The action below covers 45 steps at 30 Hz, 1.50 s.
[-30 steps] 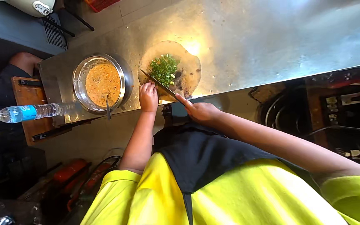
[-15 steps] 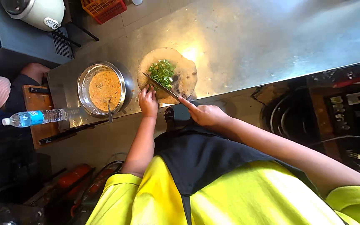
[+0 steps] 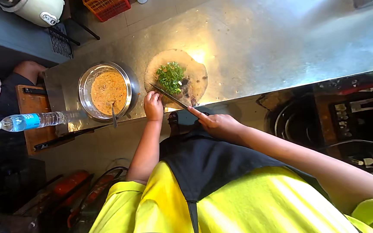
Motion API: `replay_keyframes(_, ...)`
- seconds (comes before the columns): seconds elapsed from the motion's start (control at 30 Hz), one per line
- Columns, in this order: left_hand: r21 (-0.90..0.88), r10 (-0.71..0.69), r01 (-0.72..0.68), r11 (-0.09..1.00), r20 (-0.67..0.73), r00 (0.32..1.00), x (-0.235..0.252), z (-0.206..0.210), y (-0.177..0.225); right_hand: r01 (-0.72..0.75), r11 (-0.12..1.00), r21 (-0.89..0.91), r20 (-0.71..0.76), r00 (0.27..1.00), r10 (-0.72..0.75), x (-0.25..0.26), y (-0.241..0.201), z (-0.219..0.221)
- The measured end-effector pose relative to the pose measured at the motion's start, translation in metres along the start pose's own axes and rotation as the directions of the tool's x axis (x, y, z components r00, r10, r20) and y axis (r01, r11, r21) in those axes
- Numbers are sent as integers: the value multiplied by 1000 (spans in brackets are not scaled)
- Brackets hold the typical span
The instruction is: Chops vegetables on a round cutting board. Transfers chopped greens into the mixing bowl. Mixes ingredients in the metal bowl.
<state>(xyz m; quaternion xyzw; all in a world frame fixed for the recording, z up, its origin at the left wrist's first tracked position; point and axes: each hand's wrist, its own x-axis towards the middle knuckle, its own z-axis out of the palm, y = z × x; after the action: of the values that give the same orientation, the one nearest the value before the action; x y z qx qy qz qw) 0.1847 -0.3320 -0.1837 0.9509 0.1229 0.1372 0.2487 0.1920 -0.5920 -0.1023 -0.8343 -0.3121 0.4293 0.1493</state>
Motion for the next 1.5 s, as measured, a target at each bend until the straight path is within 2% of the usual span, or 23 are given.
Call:
replay_keyframes(0.17, 30, 17, -17, 999, 21, 1000, 4, -2, 0, -70, 996, 51, 115, 991, 64, 12, 1, 2)
replay_keyframes(0.3, 20, 18, -18, 1000, 13, 1000, 5, -3, -3, -15, 996, 91, 53, 999, 10, 35, -5, 6)
replay_keyframes(0.43, 6, 20, -20, 1000, 12, 1000, 5, -1, -3, -40, 993, 110, 50, 998, 34, 62, -20, -6)
replay_keyframes(0.57, 12, 29, -29, 1000, -5, 1000, 4, -1, -5, -20, 997, 78, 38, 999, 17, 36, -6, 3)
replay_keyframes(0.73, 14, 82, -82, 997, -39, 996, 0, 4, -12, -126, 990, 62, 168, 979, 114, -5, 9, 11)
replay_keyframes(0.87, 30, 104, -104, 994, -15, 994, -2, 2, -10, -21, 997, 78, 13, 1000, 20, 19, 6, 12)
replay_keyframes(1.0, 66, 163, -164, 984, 20, 986, -8, 0, -12, -4, 998, 67, -8, 1000, 5, 36, 1, 9)
replay_keyframes(1.17, 73, 197, -196, 978, -5, 980, 1, 5, -11, -37, 999, 30, -93, 995, 40, 21, 12, 15)
replay_keyframes(1.3, 16, 182, -183, 983, 44, 982, 12, 9, 1, 20, 999, 28, -224, 974, -14, 7, 13, 16)
replay_keyframes(1.43, -5, 119, -119, 993, 91, 989, 13, 4, 5, 28, 999, 22, -238, 971, -22, -1, 14, 12)
replay_keyframes(1.5, -1, 147, -147, 989, 63, 987, 12, 5, 1, 59, 998, -4, -260, 964, -58, -2, 16, 15)
